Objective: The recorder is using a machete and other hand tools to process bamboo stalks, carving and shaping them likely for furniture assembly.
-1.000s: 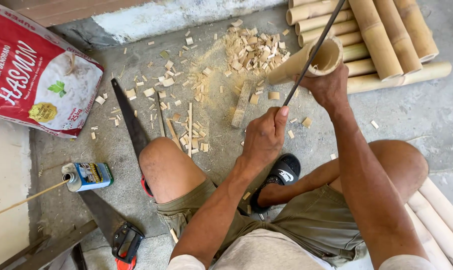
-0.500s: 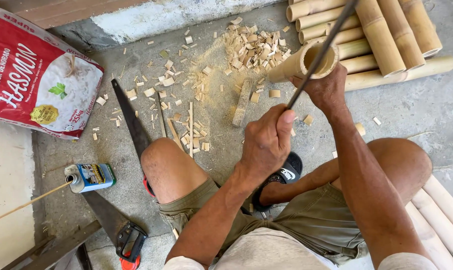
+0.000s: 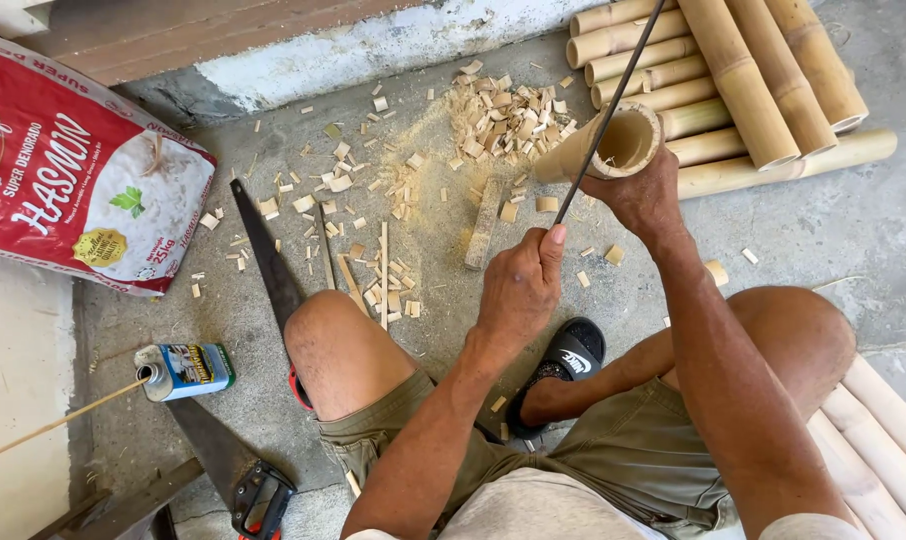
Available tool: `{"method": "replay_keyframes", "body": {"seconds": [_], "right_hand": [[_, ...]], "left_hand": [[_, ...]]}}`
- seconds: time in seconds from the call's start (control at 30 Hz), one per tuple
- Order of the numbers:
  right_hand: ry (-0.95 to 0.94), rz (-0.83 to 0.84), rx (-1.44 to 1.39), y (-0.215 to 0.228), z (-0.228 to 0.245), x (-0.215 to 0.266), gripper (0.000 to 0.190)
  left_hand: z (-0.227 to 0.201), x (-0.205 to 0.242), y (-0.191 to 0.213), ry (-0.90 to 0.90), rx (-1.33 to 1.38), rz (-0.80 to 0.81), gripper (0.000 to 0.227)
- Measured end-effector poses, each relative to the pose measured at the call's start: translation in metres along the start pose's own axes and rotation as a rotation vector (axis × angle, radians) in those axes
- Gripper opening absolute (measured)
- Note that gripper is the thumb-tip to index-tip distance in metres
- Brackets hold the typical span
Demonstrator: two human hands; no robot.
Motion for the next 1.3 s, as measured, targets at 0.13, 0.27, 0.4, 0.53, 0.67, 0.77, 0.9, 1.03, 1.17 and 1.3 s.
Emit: {"method": "replay_keyframes", "body": {"seconds": [0.13,0.27,0.4,0.53,0.67,0.77,0.9,1.03,1.17,1.3], "right_hand": [[0.066,-0.021,0.065,0.005,0.007,0.001,0.06],[0.009,-0.005,-0.008,0.002,0.0,0.001,0.068],[0.049,-0.024,0.05,0.002,0.001,0.002,0.065],[0.027,-0.004,0.06,0.002,0.0,0.001,0.065],[-0.014,-0.011,-0.012,0.003,-0.002,0.001,0.064],[0.038,-0.023,0.026,0.004,0.002,0.002,0.063],[-0.013,-0.006,-0.033,0.005,0.002,0.001,0.073],[-0.005,-0.023,-0.062,0.008,0.002,0.003,0.077],[-0.003,0.001,0.054,0.003,0.007,0.004,0.066],[0.045,-0.022,0.129,0.004,0.013,0.001,0.064]], "left_hand": [[-0.004,0.002,0.004,-0.001,0.011,-0.002,0.054],[0.0,0.003,0.002,0.026,0.044,0.016,0.054],[0.001,0.004,0.002,0.048,0.049,0.028,0.054],[-0.007,0.002,0.007,0.035,0.041,0.011,0.053],[-0.009,0.001,0.008,0.046,0.028,0.009,0.052],[-0.011,0.002,0.009,0.047,0.03,0.005,0.052],[-0.004,0.004,0.006,0.058,0.02,0.027,0.051],[-0.005,0.007,0.005,0.107,0.025,0.071,0.05],[-0.007,0.009,0.012,0.063,0.033,0.004,0.051],[-0.016,0.012,0.022,-0.01,0.074,-0.071,0.049]]}}
Point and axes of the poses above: each hand's wrist, its own x-axis away from the middle knuckle, its own y-axis out of the back of the hand, z = x × y, the point moved 10 cm from there along -x, towards the middle knuckle
